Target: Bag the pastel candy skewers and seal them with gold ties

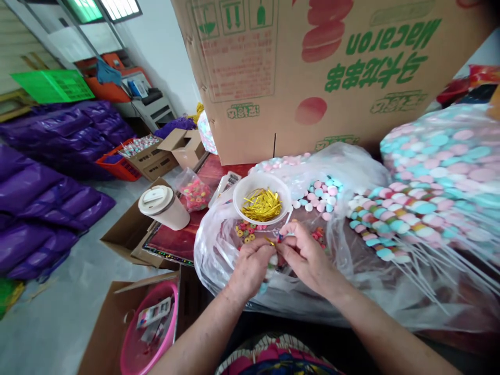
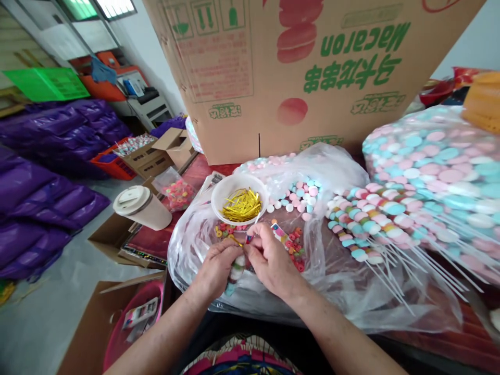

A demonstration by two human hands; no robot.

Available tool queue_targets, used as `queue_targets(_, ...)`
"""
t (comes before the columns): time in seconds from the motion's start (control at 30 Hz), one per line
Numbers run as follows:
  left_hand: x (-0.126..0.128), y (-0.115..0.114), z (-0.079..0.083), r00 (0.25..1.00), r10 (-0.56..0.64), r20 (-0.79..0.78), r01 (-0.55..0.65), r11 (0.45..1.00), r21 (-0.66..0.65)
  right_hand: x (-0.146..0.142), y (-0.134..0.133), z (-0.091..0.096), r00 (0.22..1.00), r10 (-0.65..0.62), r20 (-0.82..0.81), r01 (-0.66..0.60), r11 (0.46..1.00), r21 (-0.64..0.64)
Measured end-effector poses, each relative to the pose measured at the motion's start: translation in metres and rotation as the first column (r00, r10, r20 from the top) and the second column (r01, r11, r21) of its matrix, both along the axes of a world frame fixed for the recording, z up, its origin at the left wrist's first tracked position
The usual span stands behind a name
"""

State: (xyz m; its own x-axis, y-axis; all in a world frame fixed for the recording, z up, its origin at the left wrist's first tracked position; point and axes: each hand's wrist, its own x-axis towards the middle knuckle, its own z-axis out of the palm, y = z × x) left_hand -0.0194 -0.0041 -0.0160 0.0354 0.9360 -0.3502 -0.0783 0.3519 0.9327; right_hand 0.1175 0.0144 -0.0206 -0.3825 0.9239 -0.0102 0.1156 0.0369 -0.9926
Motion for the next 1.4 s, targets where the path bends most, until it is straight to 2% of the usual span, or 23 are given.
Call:
queue_targets(0.07,0.000,-0.001,0.001,0.998,-0.061,-0.030,0.064,0.991,0.114,0.001,-0.001,-0.005,0.989,-0.080,0.125,0.065,0.991,0.120)
queue_targets(0.13,0.001,-0.002,-0.001,0.996,-0.091,0.001,0.089,0.980,0.179,0.001,-0.003,-0.010,0.949,-0.186,0.254,0.117,0.957,0.265)
queue_targets(0.2,0.004,-0.002,-0.006,0.992,-0.034,0.118,0.018,0.990,0.136,0.000,-0.005,-0.015,0.900,-0.316,0.301,0.203,0.913,0.353)
queue_targets(0.27,0.007,-0.001,-0.011,0.967,0.065,0.245,-0.076,0.997,0.034,0.001,-0.007,-0.017,0.885,-0.381,0.268,0.284,0.897,0.339)
queue_targets(0.33,0.008,-0.001,-0.013,0.936,0.119,0.331,-0.105,0.993,-0.059,0.005,-0.007,-0.014,0.919,-0.306,0.249,0.237,0.932,0.272)
queue_targets(0.4,0.005,0.000,-0.012,0.913,0.086,0.400,-0.030,0.989,-0.144,0.012,-0.006,-0.006,0.958,-0.112,0.263,0.055,0.975,0.214)
queue_targets(0.47,0.001,0.001,-0.010,0.879,0.013,0.476,0.106,0.969,-0.223,0.021,-0.004,0.006,0.962,0.063,0.265,-0.119,0.972,0.201)
queue_targets(0.57,-0.004,0.001,-0.007,0.809,-0.089,0.581,0.288,0.921,-0.261,0.029,0.001,0.019,0.954,0.230,0.194,-0.268,0.942,0.201)
queue_targets(0.67,-0.002,-0.001,-0.006,0.747,-0.091,0.658,0.315,0.921,-0.230,0.028,0.002,0.017,0.941,0.334,0.060,-0.336,0.941,0.044)
queue_targets(0.73,0.001,-0.004,-0.007,0.727,-0.027,0.686,0.250,0.941,-0.228,0.023,0.000,0.010,0.963,0.268,0.008,-0.267,0.963,-0.044)
queue_targets(0.77,0.004,-0.005,-0.007,0.728,0.015,0.685,0.205,0.949,-0.238,0.021,-0.002,0.007,0.978,0.205,0.027,-0.204,0.978,-0.040)
queue_targets(0.83,0.008,-0.006,-0.006,0.748,0.086,0.659,0.114,0.960,-0.255,0.019,-0.006,0.006,0.987,0.079,0.138,-0.090,0.993,0.075)
queue_targets(0.87,0.011,-0.006,-0.006,0.762,0.112,0.638,0.073,0.964,-0.255,0.020,-0.007,0.007,0.977,0.040,0.208,-0.074,0.985,0.156)
queue_targets(0.93,0.015,-0.005,-0.003,0.795,0.126,0.593,0.014,0.974,-0.225,0.025,-0.010,0.012,0.944,0.010,0.331,-0.110,0.953,0.284)
queue_targets(1.03,0.019,-0.001,0.000,0.855,0.013,0.519,0.045,0.994,-0.098,0.036,-0.011,0.017,0.904,0.033,0.426,-0.198,0.916,0.348)
queue_targets(1.13,0.024,-0.002,-0.004,0.919,-0.095,0.382,0.081,0.995,0.052,0.046,-0.007,0.015,0.829,-0.092,0.552,-0.234,0.839,0.491)
queue_targets(1.17,0.027,-0.005,-0.006,0.949,-0.071,0.307,0.040,0.994,0.106,0.048,-0.005,0.014,0.791,-0.184,0.583,-0.227,0.798,0.559)
queue_targets(1.23,0.032,-0.012,-0.010,0.985,0.059,0.163,-0.090,0.978,0.191,0.051,-0.004,0.013,0.715,-0.421,0.557,-0.134,0.700,0.701)
queue_targets(1.27,0.034,-0.015,-0.010,0.987,0.106,0.125,-0.127,0.975,0.180,0.051,-0.006,0.013,0.684,-0.528,0.503,-0.060,0.646,0.761)
queue_targets(1.3,0.034,-0.017,-0.008,0.986,0.108,0.129,-0.123,0.986,0.115,0.051,-0.010,0.012,0.670,-0.598,0.440,0.003,0.595,0.804)
queue_targets(1.33,0.033,-0.018,-0.004,0.980,0.071,0.184,-0.074,0.997,0.009,0.051,-0.015,0.012,0.684,-0.613,0.396,0.036,0.570,0.821)
queue_targets(1.37,0.029,-0.017,0.003,0.960,0.021,0.279,0.005,0.996,-0.094,0.051,-0.022,0.010,0.728,-0.569,0.383,0.027,0.582,0.813)
queue_targets(1.4,0.024,-0.014,0.011,0.920,-0.017,0.391,0.087,0.983,-0.161,0.051,-0.028,0.008,0.787,-0.475,0.395,-0.016,0.623,0.782)
